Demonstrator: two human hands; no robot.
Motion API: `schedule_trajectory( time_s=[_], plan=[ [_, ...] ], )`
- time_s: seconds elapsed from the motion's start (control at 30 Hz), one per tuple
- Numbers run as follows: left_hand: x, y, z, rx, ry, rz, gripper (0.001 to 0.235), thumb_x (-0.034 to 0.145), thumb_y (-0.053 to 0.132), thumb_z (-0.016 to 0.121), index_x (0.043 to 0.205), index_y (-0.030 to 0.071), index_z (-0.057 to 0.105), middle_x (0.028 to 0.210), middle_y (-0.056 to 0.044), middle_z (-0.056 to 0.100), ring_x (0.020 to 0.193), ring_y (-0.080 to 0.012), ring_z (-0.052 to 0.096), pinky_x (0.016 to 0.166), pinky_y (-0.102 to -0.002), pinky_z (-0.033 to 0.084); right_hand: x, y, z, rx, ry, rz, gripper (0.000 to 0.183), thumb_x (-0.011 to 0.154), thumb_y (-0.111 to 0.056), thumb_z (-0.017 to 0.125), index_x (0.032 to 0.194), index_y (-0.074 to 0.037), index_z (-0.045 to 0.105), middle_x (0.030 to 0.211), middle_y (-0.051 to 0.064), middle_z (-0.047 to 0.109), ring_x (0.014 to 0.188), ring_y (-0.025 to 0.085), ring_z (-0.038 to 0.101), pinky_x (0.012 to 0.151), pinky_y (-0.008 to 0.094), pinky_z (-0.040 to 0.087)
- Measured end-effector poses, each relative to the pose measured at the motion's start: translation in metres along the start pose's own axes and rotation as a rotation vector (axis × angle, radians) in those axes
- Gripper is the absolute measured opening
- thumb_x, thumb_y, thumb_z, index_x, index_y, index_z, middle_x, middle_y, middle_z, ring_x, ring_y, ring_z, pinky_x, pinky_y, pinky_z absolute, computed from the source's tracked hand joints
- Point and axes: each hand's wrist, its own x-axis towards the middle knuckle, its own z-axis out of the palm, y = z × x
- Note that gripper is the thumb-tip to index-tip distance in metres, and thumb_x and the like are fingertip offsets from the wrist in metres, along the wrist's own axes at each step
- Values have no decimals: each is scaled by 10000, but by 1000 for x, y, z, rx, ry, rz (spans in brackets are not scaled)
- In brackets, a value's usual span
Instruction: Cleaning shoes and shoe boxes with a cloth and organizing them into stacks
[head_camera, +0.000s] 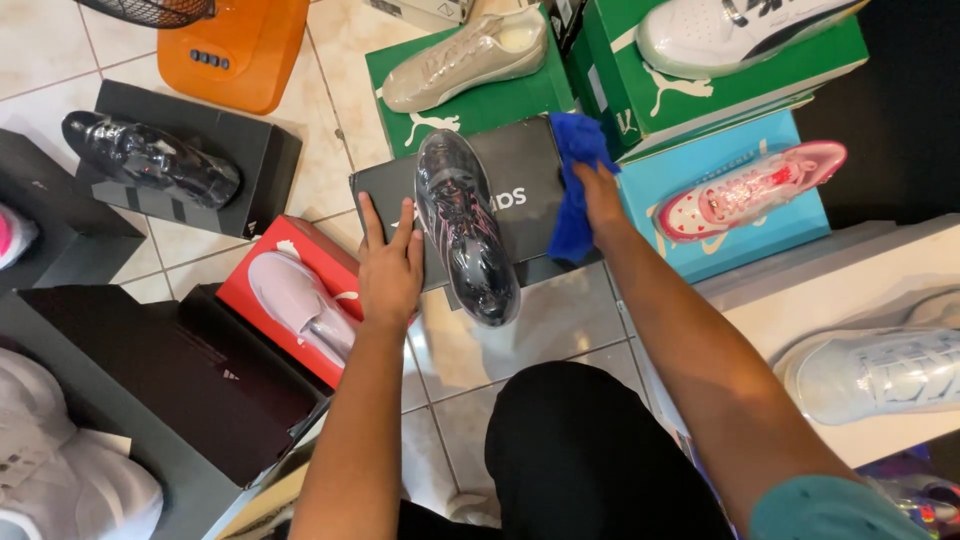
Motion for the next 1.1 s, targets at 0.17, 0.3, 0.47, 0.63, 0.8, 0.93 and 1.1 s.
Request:
schedule_trajectory(
  time_s=[0.17, 0.3, 0.47, 0.63, 0.8, 0.93, 1.1],
  plan=[
    [-2, -3, 6, -38, 33, -53, 461, 1077, 414, 436, 1537, 436, 427, 1714, -32, 37, 1403, -463, 423, 1106, -551, 463, -7, 59, -20, -102, 25, 58, 417, 1042, -255, 509, 1205, 95, 664, 1204, 327, 653, 1142, 400, 592, 1065, 525, 417],
    [4, -3, 17, -64, 71, -101, 465, 1076, 415, 440, 1538, 461, 411, 1715, -8, 25, 1403, -446, 432, 1095, -550, 477, -94, 59, -43, 53, 33, 327, 276, 964, -321, 645, 1132, -120, 730, 1004, 76, 663, 939, 253, 629, 852, 473, 505],
    [-5, 15, 26, -93, 135, -96, 473, 1063, 372, 468, 1534, 410, 444, 1708, -47, 53, 1385, -458, 449, 1077, -568, 492, -122, 8, -20, 250, 125, 432, 383, 947, -336, 698, 1258, -115, 660, 1010, 114, 635, 897, 299, 645, 787, 476, 546],
    [-17, 26, 45, 184, 230, -51, 441, 902, 501, 601, 1343, 489, 597, 1450, -19, 413, 1273, -381, 462, 1034, -654, 388, -104, -18, 2, 519, 272, 328, 377, 930, -354, 743, 1276, -235, 652, 1170, 53, 658, 1051, 250, 646, 957, 478, 515],
    [7, 7, 25, -101, 236, 44, 482, 917, 454, 621, 1377, 327, 554, 1448, -113, 434, 1363, -400, 406, 1142, -591, 288, -128, -34, -5, 400, 338, 164, 385, 977, -320, 706, 1333, -228, 590, 1271, 66, 637, 1147, 235, 630, 1045, 458, 477],
    [8, 8, 32, -430, 109, 23, 574, 1040, 436, 498, 1544, 172, 416, 1581, -229, 285, 1488, -460, 230, 1250, -561, 161, -167, -46, 12, -59, 267, 217, 966, 1044, -494, 589, 1613, 9, -7, 1666, 315, 90, 1558, 396, 146, 1281, 498, 61],
    [-7, 43, 8, -394, 47, -68, 793, 940, 643, 558, 1553, 161, 410, 1562, -202, 279, 1506, -414, 206, 1258, -548, 175, -171, -29, 31, 2, 57, -288, 410, 1034, -46, 575, 1326, -120, 298, 1115, 72, 519, 1059, 205, 523, 1041, 446, 399]
  ],
)
